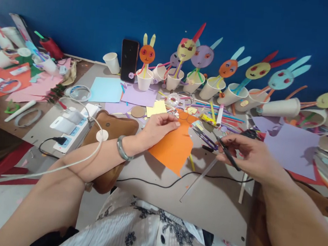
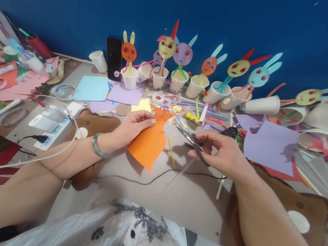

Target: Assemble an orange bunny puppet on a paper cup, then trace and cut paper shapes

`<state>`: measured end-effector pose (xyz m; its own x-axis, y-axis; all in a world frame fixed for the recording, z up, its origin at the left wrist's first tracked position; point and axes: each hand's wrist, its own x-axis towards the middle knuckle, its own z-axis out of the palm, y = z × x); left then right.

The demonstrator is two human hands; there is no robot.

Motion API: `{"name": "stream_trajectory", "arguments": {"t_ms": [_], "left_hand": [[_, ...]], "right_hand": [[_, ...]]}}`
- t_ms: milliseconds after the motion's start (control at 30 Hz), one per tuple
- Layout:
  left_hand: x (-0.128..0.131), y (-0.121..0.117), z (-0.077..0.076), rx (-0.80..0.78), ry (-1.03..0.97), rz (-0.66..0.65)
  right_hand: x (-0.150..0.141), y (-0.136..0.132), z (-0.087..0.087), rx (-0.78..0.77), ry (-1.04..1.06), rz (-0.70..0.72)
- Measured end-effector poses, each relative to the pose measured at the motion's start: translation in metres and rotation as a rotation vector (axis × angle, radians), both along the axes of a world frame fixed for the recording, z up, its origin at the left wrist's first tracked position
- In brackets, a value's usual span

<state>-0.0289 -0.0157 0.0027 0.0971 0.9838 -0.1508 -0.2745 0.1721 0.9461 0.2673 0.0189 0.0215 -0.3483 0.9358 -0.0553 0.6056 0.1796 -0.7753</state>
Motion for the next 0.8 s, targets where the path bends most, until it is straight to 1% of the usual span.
{"name": "stream_trajectory", "arguments": {"t_ms": [100, 167, 233, 333, 433, 600, 700, 800], "left_hand": [[-0.001, 0.0, 0.002, -0.005, -0.006, 0.029], [-0.002, 0.0, 0.002, -0.007, 0.005, 0.021], [-0.002, 0.0, 0.001, 0.01, 0.026, 0.003], [-0.002, -0.001, 0.0, 0.032, 0.054, -0.024], [-0.001, -0.003, 0.001, -0.002, 0.055, -0.042], [0.0, -0.008, 0.007, -0.096, -0.004, -0.094], [0.0, -0.009, 0.008, -0.097, 0.006, -0.107], [-0.001, -0.007, 0.005, -0.085, 0.029, -0.124]], "right_hand": [[0.004, 0.007, 0.007, -0.086, -0.151, 0.18], [0.0, 0.007, 0.01, -0.1, -0.174, 0.221], [-0.003, 0.006, 0.008, -0.119, -0.168, 0.233], [-0.006, 0.005, 0.001, -0.159, -0.144, 0.222], [-0.007, 0.003, -0.003, -0.209, -0.088, 0.215], [-0.018, -0.002, 0.006, -0.303, -0.039, 0.248], [-0.022, -0.004, 0.009, -0.332, -0.022, 0.257], [-0.023, -0.004, 0.007, -0.358, -0.011, 0.274]]}}
